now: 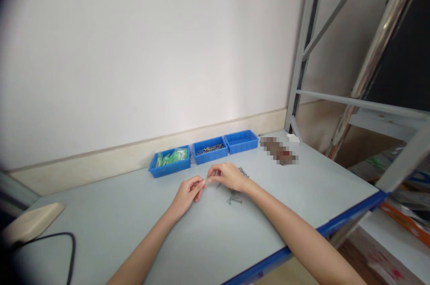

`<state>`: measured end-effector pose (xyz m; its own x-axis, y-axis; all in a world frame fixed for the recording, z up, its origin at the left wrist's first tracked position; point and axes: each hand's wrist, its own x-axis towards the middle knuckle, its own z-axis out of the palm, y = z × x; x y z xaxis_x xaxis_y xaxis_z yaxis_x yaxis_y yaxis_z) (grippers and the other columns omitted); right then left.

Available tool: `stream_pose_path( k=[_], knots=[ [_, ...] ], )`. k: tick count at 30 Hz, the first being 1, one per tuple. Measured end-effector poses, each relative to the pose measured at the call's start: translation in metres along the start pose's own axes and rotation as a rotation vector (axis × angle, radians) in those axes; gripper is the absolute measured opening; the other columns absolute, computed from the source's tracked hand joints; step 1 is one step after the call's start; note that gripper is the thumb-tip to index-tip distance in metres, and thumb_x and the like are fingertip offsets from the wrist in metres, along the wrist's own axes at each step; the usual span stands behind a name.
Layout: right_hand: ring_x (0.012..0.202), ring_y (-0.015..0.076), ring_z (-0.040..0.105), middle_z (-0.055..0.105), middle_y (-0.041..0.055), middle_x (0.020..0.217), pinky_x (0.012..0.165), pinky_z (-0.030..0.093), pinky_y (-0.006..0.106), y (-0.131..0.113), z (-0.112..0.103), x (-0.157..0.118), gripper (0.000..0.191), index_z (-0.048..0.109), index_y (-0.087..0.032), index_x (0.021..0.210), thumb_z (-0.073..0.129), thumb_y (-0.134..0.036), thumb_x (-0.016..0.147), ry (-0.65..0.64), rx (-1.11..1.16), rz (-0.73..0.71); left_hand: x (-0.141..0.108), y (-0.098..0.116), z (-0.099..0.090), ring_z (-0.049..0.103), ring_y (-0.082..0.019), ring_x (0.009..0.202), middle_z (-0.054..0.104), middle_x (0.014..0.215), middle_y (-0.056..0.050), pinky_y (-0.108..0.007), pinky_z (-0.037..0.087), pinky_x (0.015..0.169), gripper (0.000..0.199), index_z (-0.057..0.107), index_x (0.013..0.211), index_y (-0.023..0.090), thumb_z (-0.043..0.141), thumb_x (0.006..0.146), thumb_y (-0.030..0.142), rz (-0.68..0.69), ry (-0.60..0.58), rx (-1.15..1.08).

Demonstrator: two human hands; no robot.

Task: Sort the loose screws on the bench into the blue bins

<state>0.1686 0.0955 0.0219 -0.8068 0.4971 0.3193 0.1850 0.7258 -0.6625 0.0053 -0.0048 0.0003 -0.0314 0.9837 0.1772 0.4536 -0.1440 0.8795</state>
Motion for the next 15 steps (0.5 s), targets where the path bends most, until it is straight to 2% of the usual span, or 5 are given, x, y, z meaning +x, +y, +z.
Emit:
stream_pose_path(
  k=[4, 12, 15],
  knots=[
    [0.069, 0.0145, 0.06, 0.069, 0.0037, 0.078, 0.065, 0.039, 0.022, -0.0007, -0.0034, -0.0005, 0.025, 0.067, -0.017, 0.086, 0.052, -0.036, 0.083, -0.046, 0.013, 0.048, 0.0007, 0.001, -0.0019, 0.04, -0.009, 0.039, 0.044, 0.043, 0.006, -0.02, 0.032, 0.045, 0.031, 0.054, 0.069, 0.015, 0.047, 0.081, 0.044, -0.016, 0.037, -0.01],
    [0.071, 0.0143, 0.059, 0.069, 0.0026, 0.08, 0.068, 0.039, 0.023, -0.0062, -0.0033, -0.0018, 0.028, 0.065, -0.017, 0.086, 0.041, -0.032, 0.089, -0.09, 0.043, -0.022, 0.002, 0.0036, -0.0009, 0.04, -0.008, 0.039, 0.045, 0.044, 0.006, -0.02, 0.032, 0.044, 0.031, 0.053, 0.071, 0.016, 0.05, 0.078, 0.046, -0.015, 0.135, -0.072],
    [0.074, 0.0152, 0.059, 0.069, 0.0026, 0.08, 0.07, 0.038, 0.023, -0.0067, -0.0033, -0.0021, 0.027, 0.065, -0.017, 0.089, 0.043, -0.033, 0.088, -0.084, 0.029, -0.013, 0.0022, 0.0049, -0.001, 0.039, -0.008, 0.038, 0.044, 0.043, 0.006, -0.02, 0.031, 0.043, 0.031, 0.053, 0.07, 0.016, 0.052, 0.076, 0.046, -0.024, 0.153, -0.084]
  ],
)
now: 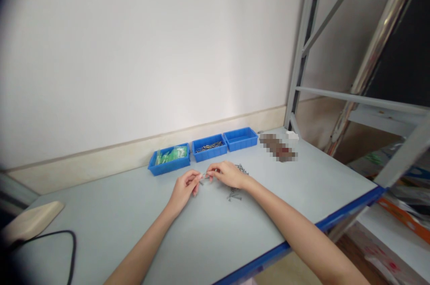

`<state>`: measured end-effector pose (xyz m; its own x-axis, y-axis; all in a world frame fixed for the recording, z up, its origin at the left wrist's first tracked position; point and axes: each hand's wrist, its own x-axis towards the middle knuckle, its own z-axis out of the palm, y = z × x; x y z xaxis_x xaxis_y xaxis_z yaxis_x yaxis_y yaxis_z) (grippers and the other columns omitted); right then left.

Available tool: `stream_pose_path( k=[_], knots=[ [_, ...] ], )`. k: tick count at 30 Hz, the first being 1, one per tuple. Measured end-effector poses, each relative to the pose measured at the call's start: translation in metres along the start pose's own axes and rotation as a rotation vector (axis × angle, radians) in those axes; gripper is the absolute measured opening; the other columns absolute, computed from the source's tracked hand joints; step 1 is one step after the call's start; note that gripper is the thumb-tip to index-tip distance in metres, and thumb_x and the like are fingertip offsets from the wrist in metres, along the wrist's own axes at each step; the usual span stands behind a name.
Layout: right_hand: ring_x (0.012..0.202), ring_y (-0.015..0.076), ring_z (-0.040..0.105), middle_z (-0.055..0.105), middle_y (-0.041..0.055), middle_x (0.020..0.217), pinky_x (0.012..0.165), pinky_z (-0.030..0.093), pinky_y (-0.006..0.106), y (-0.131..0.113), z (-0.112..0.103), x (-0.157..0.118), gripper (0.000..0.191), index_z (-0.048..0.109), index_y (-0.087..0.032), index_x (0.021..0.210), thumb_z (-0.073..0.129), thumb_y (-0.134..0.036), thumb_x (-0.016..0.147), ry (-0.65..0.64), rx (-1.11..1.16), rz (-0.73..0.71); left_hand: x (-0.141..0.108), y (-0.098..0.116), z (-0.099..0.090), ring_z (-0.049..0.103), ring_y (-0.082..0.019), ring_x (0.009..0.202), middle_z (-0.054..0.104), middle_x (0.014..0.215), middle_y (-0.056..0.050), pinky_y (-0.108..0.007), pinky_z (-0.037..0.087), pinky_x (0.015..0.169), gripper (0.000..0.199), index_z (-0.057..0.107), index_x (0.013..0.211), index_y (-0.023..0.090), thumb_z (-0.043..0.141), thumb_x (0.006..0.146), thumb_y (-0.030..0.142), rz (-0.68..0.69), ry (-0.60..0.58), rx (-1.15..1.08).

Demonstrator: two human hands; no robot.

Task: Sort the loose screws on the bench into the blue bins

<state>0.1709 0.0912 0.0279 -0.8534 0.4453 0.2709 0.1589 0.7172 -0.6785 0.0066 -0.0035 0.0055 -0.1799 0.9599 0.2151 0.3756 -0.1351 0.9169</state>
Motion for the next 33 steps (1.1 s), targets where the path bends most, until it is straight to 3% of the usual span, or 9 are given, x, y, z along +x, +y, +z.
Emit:
stream_pose_path(
  k=[9, 16, 21, 24, 29, 33],
  knots=[
    [0.065, 0.0129, 0.056, 0.065, 0.0021, 0.071, 0.066, 0.038, 0.022, 0.002, 0.001, -0.001, 0.039, 0.064, -0.014, 0.072, 0.036, -0.034, 0.091, -0.029, 0.03, -0.021, -0.001, 0.003, -0.001, 0.039, -0.009, 0.04, 0.041, 0.039, 0.005, -0.022, 0.032, 0.047, 0.041, 0.052, 0.059, 0.016, 0.045, 0.079, 0.051, 0.012, 0.029, 0.05],
    [0.072, 0.0141, 0.057, 0.067, 0.0029, 0.079, 0.068, 0.038, 0.023, 0.002, 0.001, 0.001, 0.026, 0.065, -0.016, 0.088, 0.046, -0.034, 0.087, 0.036, 0.016, 0.006, 0.001, -0.001, -0.001, 0.039, -0.009, 0.039, 0.042, 0.042, 0.007, -0.021, 0.032, 0.045, 0.034, 0.051, 0.069, 0.017, 0.05, 0.077, 0.05, -0.001, 0.031, 0.013],
    [0.059, 0.0115, 0.053, 0.061, 0.0005, 0.063, 0.059, 0.037, 0.021, 0.004, 0.001, -0.003, 0.034, 0.063, -0.014, 0.075, 0.042, -0.038, 0.088, -0.066, 0.087, 0.02, 0.0, 0.0, -0.001, 0.038, -0.009, 0.04, 0.039, 0.039, 0.006, -0.021, 0.032, 0.047, 0.039, 0.046, 0.057, 0.017, 0.047, 0.078, 0.051, 0.006, 0.032, 0.076],
    [0.058, 0.0109, 0.051, 0.06, 0.0006, 0.063, 0.059, 0.038, 0.021, 0.01, 0.001, 0.003, 0.037, 0.063, -0.014, 0.074, 0.042, -0.041, 0.087, -0.081, 0.163, 0.027, 0.001, -0.002, -0.002, 0.04, -0.009, 0.04, 0.041, 0.04, 0.006, -0.021, 0.033, 0.046, 0.041, 0.048, 0.06, 0.017, 0.044, 0.08, 0.053, 0.007, 0.051, 0.045],
    [0.06, 0.0118, 0.052, 0.062, 0.0038, 0.069, 0.059, 0.04, 0.022, 0.021, -0.018, 0.049, 0.045, 0.062, -0.012, 0.079, 0.032, -0.043, 0.091, 0.134, 0.117, 0.152, 0.005, -0.011, -0.006, 0.041, -0.009, 0.038, 0.046, 0.045, 0.004, -0.021, 0.034, 0.042, 0.045, 0.053, 0.076, 0.015, 0.037, 0.081, 0.056, -0.014, 0.061, -0.061],
    [0.075, 0.0175, 0.057, 0.064, 0.0085, 0.078, 0.069, 0.039, 0.026, 0.027, -0.044, 0.075, 0.041, 0.064, -0.015, 0.085, 0.037, -0.044, 0.09, 0.294, -0.331, 0.314, 0.006, -0.015, -0.011, 0.041, -0.009, 0.038, 0.046, 0.045, 0.004, -0.02, 0.034, 0.04, 0.047, 0.054, 0.074, 0.014, 0.037, 0.081, 0.057, -0.031, 0.058, -0.064]
  ],
)
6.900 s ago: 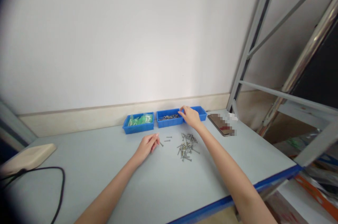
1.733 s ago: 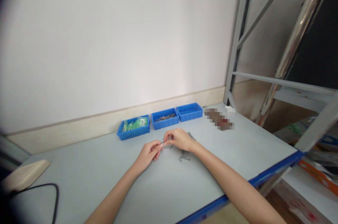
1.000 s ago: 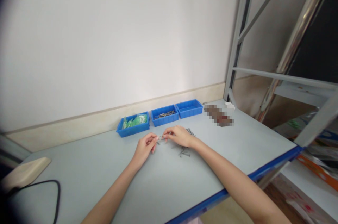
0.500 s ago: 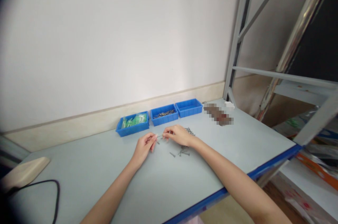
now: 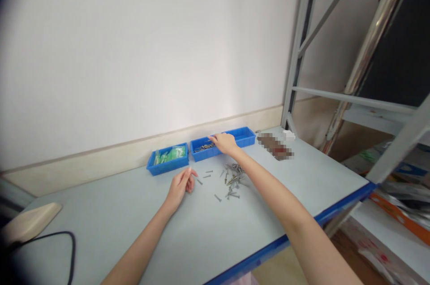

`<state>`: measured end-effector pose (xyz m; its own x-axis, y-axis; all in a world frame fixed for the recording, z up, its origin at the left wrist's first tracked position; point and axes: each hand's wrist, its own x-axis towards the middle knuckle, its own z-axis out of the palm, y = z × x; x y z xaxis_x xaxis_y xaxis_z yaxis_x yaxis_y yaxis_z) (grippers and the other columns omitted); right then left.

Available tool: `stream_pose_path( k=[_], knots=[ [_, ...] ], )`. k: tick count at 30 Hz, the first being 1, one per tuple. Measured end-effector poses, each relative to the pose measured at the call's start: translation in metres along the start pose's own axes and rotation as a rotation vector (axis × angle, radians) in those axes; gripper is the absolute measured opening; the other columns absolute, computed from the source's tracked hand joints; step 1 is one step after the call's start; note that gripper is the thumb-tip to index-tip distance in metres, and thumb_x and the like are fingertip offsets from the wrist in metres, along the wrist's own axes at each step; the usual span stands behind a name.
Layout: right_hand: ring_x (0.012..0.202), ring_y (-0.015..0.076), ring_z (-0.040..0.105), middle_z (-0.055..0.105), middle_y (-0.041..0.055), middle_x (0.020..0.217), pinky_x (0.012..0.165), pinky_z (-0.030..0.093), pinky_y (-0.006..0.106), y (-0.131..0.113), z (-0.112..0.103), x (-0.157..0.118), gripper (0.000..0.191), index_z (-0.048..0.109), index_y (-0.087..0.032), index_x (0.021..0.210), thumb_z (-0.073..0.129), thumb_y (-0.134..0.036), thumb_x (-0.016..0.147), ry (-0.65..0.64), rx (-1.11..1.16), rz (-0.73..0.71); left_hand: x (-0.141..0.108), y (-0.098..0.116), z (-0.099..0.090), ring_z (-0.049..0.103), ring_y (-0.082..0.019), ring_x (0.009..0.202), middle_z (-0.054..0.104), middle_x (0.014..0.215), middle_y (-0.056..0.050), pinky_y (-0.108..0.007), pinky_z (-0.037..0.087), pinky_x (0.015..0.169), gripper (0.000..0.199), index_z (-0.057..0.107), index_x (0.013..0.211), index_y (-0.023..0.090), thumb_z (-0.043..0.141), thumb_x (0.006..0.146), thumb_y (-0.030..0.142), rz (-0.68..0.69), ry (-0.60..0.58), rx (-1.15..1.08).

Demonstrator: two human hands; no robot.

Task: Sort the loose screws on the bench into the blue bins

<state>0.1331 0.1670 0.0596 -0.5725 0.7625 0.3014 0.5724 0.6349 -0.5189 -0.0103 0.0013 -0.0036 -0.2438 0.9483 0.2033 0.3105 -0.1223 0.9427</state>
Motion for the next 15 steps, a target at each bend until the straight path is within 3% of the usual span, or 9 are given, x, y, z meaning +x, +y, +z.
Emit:
stream_pose_path(
  k=[2, 3, 7, 9, 15],
  knots=[
    [0.082, 0.0193, 0.056, 0.063, 0.0097, 0.087, 0.072, 0.038, 0.027, 0.008, -0.009, -0.002, 0.028, 0.064, -0.016, 0.091, 0.049, -0.039, 0.086, 0.019, -0.133, -0.046, 0.0, 0.0, -0.001, 0.042, -0.009, 0.039, 0.047, 0.045, 0.003, -0.02, 0.034, 0.04, 0.048, 0.055, 0.073, 0.014, 0.037, 0.081, 0.058, -0.011, -0.008, 0.006],
    [0.083, 0.0189, 0.056, 0.063, 0.0088, 0.09, 0.072, 0.038, 0.027, 0.013, -0.013, -0.007, 0.023, 0.064, -0.017, 0.093, 0.054, -0.035, 0.083, -0.035, -0.139, -0.104, 0.0, 0.0, -0.001, 0.042, -0.009, 0.039, 0.047, 0.045, 0.003, -0.02, 0.034, 0.04, 0.049, 0.055, 0.072, 0.014, 0.037, 0.081, 0.058, -0.014, -0.013, 0.011],
    [0.079, 0.0152, 0.054, 0.062, 0.0028, 0.084, 0.069, 0.039, 0.023, 0.039, -0.019, -0.042, 0.018, 0.069, -0.019, 0.088, 0.067, -0.028, 0.072, -0.493, 0.038, -0.372, 0.0, 0.001, 0.003, 0.042, -0.009, 0.039, 0.046, 0.045, 0.003, -0.02, 0.034, 0.041, 0.049, 0.055, 0.069, 0.014, 0.037, 0.081, 0.058, 0.0, -0.043, 0.031],
    [0.077, 0.0146, 0.053, 0.061, 0.0025, 0.08, 0.068, 0.04, 0.022, 0.048, -0.016, -0.057, 0.02, 0.071, -0.018, 0.086, 0.069, -0.029, 0.069, -0.602, 0.11, -0.414, 0.0, 0.001, 0.005, 0.041, -0.009, 0.038, 0.046, 0.044, 0.003, -0.021, 0.034, 0.042, 0.049, 0.055, 0.067, 0.014, 0.036, 0.081, 0.057, 0.008, -0.061, 0.043],
    [0.08, 0.0157, 0.053, 0.06, 0.0037, 0.08, 0.075, 0.039, 0.024, 0.056, 0.006, -0.067, 0.008, 0.072, -0.017, 0.076, 0.069, -0.021, 0.069, -0.517, 0.141, -0.403, -0.002, 0.001, 0.007, 0.043, -0.01, 0.04, 0.045, 0.043, 0.004, -0.021, 0.034, 0.045, 0.044, 0.054, 0.067, 0.016, 0.037, 0.083, 0.053, 0.023, -0.086, 0.087]
  ],
)
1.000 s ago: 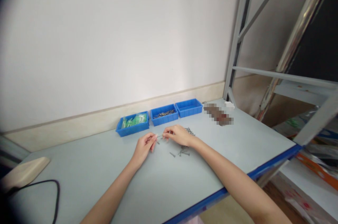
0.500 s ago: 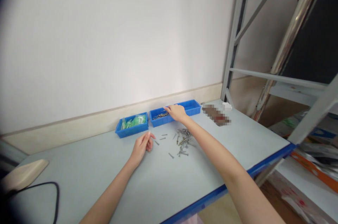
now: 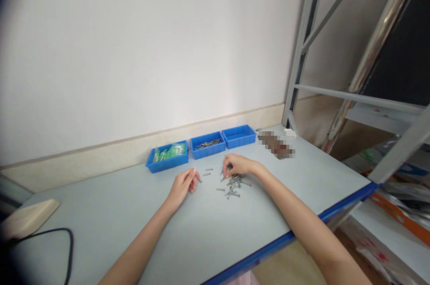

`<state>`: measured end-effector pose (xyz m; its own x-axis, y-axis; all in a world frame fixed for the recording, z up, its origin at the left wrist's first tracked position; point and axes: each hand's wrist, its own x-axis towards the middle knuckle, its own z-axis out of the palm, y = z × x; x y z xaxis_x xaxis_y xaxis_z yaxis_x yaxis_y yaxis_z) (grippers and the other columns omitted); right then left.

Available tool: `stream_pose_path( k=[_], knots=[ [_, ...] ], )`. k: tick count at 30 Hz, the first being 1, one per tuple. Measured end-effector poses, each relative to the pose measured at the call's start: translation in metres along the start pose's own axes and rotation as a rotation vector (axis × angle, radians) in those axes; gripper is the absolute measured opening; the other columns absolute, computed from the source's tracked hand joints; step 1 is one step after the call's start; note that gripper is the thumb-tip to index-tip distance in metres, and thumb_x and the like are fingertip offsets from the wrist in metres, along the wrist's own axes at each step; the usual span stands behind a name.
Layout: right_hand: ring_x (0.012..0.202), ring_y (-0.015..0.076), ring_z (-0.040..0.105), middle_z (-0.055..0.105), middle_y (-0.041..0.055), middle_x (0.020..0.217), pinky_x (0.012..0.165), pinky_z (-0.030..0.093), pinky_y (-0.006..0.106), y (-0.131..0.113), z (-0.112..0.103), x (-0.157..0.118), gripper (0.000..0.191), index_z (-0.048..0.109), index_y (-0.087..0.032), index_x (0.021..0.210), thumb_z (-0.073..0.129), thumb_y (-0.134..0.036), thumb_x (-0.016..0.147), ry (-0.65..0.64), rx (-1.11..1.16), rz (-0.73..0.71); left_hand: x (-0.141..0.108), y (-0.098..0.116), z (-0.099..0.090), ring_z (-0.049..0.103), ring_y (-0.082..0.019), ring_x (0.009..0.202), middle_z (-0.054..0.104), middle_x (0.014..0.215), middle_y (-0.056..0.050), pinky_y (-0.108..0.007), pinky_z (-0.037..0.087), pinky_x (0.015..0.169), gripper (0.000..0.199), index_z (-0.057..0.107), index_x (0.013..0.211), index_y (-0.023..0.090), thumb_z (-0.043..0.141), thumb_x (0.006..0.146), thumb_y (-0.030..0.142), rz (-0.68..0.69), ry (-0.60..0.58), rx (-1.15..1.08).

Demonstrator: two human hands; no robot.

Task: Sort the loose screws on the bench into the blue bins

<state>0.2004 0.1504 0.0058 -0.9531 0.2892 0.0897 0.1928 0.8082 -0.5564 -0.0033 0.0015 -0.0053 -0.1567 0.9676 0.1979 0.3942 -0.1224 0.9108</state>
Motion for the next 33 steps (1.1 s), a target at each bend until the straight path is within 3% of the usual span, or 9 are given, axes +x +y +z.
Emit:
stream_pose_path(
  k=[5, 9, 13, 16, 21, 30, 33],
  knots=[
    [0.085, 0.0167, 0.054, 0.061, 0.0045, 0.085, 0.081, 0.038, 0.028, -0.015, 0.007, 0.002, 0.007, 0.069, -0.017, 0.075, 0.063, -0.021, 0.075, 0.152, -0.001, -0.019, -0.002, 0.004, 0.001, 0.043, -0.01, 0.04, 0.046, 0.044, 0.004, -0.021, 0.035, 0.046, 0.04, 0.054, 0.071, 0.016, 0.036, 0.084, 0.05, 0.011, -0.021, 0.084],
    [0.078, 0.0149, 0.057, 0.066, 0.0022, 0.083, 0.073, 0.039, 0.024, -0.042, 0.012, 0.001, 0.012, 0.066, -0.017, 0.081, 0.055, -0.02, 0.081, 0.276, 0.108, 0.051, -0.007, 0.012, 0.005, 0.044, -0.01, 0.041, 0.049, 0.046, 0.005, -0.021, 0.034, 0.047, 0.033, 0.054, 0.079, 0.018, 0.04, 0.084, 0.047, 0.041, -0.063, 0.136],
    [0.071, 0.0138, 0.057, 0.068, 0.0002, 0.08, 0.066, 0.036, 0.023, -0.059, 0.021, 0.003, 0.009, 0.066, -0.02, 0.079, 0.058, -0.023, 0.079, 0.339, 0.023, 0.111, -0.01, 0.02, 0.008, 0.043, -0.01, 0.042, 0.047, 0.045, 0.005, -0.021, 0.034, 0.047, 0.032, 0.054, 0.07, 0.017, 0.043, 0.083, 0.044, 0.035, -0.159, 0.148],
    [0.07, 0.0136, 0.057, 0.068, 0.0003, 0.082, 0.066, 0.036, 0.023, -0.061, 0.025, 0.005, 0.013, 0.066, -0.02, 0.083, 0.058, -0.029, 0.08, 0.381, -0.02, 0.117, -0.009, 0.021, 0.008, 0.042, -0.01, 0.041, 0.045, 0.044, 0.006, -0.021, 0.033, 0.047, 0.031, 0.053, 0.067, 0.017, 0.045, 0.081, 0.043, 0.017, -0.155, 0.142],
    [0.07, 0.0143, 0.058, 0.068, 0.001, 0.079, 0.065, 0.036, 0.023, -0.055, 0.026, 0.005, 0.016, 0.067, -0.02, 0.081, 0.058, -0.033, 0.08, 0.35, -0.012, 0.171, -0.008, 0.019, 0.007, 0.04, -0.009, 0.04, 0.042, 0.044, 0.007, -0.021, 0.032, 0.046, 0.028, 0.053, 0.073, 0.016, 0.049, 0.078, 0.044, -0.005, -0.115, 0.089],
    [0.072, 0.0139, 0.058, 0.068, 0.0016, 0.079, 0.068, 0.037, 0.022, -0.059, 0.024, 0.003, 0.033, 0.066, -0.017, 0.079, 0.041, -0.035, 0.089, 0.283, 0.17, 0.049, -0.008, 0.02, 0.006, 0.039, -0.009, 0.041, 0.042, 0.043, 0.006, -0.02, 0.032, 0.047, 0.031, 0.053, 0.069, 0.016, 0.045, 0.082, 0.043, 0.026, -0.092, 0.071],
    [0.072, 0.0137, 0.058, 0.069, 0.0013, 0.079, 0.067, 0.036, 0.022, -0.057, 0.027, 0.004, 0.029, 0.067, -0.018, 0.08, 0.044, -0.034, 0.088, 0.298, 0.179, 0.069, -0.006, 0.016, 0.006, 0.039, -0.009, 0.04, 0.043, 0.043, 0.006, -0.02, 0.032, 0.046, 0.03, 0.052, 0.07, 0.016, 0.045, 0.082, 0.043, 0.029, -0.064, 0.053]
  ],
)
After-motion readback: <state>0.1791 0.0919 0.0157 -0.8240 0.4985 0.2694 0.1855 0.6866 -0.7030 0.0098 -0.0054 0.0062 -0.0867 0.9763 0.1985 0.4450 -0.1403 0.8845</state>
